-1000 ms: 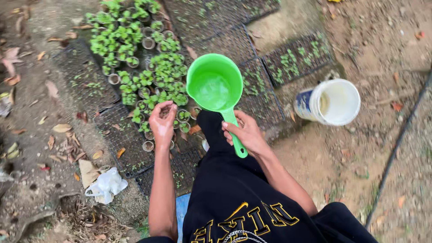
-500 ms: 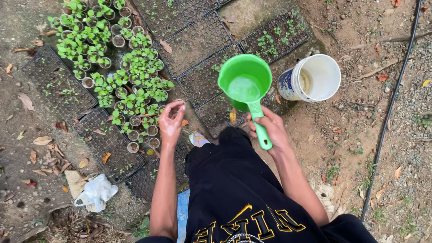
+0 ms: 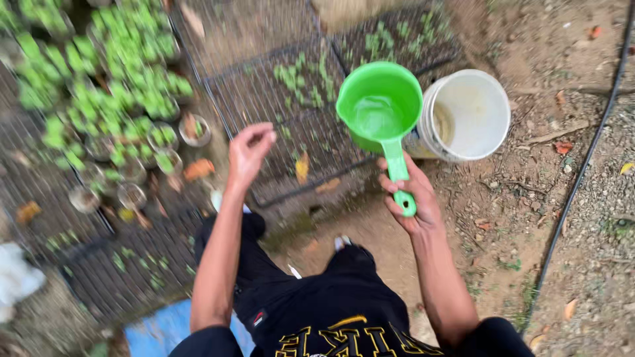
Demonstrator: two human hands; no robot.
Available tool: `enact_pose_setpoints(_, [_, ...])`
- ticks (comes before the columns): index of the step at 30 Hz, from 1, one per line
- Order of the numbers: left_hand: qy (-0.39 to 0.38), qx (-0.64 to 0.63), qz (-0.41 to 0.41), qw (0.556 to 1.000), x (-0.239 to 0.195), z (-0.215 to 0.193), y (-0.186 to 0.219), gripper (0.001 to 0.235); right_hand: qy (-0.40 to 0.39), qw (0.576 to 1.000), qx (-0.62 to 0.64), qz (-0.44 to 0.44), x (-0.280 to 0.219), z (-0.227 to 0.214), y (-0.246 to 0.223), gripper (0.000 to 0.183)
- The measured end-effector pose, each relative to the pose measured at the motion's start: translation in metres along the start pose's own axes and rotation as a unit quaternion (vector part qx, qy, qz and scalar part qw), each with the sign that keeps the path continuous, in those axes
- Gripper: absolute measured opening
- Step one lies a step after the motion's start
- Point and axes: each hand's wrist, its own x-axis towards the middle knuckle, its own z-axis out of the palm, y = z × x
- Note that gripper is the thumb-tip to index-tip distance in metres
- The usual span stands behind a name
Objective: The person carries a bucket of water and a green scoop, then sits on the ground to water small plants in several black plastic seedling trays by pouring water from the scoop onto the soil.
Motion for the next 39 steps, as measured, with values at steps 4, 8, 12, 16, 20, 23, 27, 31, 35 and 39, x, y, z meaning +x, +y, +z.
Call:
enact_pose_setpoints(4, [0.019, 0.071, -0.026, 0.997, -0.022, 0.057, -0.045, 0.028, 0.042, 0.999, 0.018, 0.023, -0.011, -0.102, 0.018, 0.074])
enact_pose_setpoints(8, [0.032, 0.007, -0.032, 0.999, -0.062, 0.093, -0.065, 0.028, 0.04, 0.987, 0.136, 0.078, -0.02, -0.169, 0.023, 0.06])
enact_pose_setpoints(12, [0.075, 0.029, -0.073, 0.994, -0.082, 0.117, -0.077, 0.027, 0.061, 0.971, 0.19, 0.136, -0.037, -0.21, 0.012, 0.05])
enact_pose_setpoints(16, [0.091, 0.022, -0.063, 0.994, -0.094, 0.132, -0.091, 0.027, 0.059, 0.973, 0.155, 0.16, -0.049, -0.221, -0.002, 0.053])
enact_pose_setpoints(20, [0.086, 0.025, -0.095, 0.991, -0.085, 0.136, -0.102, 0.026, 0.028, 0.98, 0.094, 0.176, -0.045, -0.202, -0.008, 0.068])
enact_pose_setpoints(23, [0.101, 0.026, -0.097, 0.99, -0.068, 0.139, -0.125, 0.026, 0.022, 0.983, 0.037, 0.178, -0.038, -0.187, -0.007, 0.077])
enact_pose_setpoints(27, [0.059, 0.002, 0.02, 0.998, -0.02, 0.132, -0.161, 0.021, 0.017, 0.985, -0.063, 0.158, -0.01, -0.172, -0.001, 0.083])
enact_pose_setpoints(31, [0.053, 0.025, -0.026, 0.998, 0.009, 0.144, -0.198, 0.022, 0.003, 0.981, -0.119, 0.152, 0.025, -0.169, -0.003, 0.084])
enact_pose_setpoints(35, [0.044, 0.063, 0.054, 0.996, 0.052, 0.171, -0.259, 0.023, -0.004, 0.966, -0.201, 0.164, 0.054, -0.193, -0.003, 0.085])
enact_pose_setpoints(39, [0.01, 0.061, 0.029, 0.998, 0.11, 0.183, -0.308, 0.023, -0.049, 0.945, -0.275, 0.172, 0.101, -0.218, -0.004, 0.081])
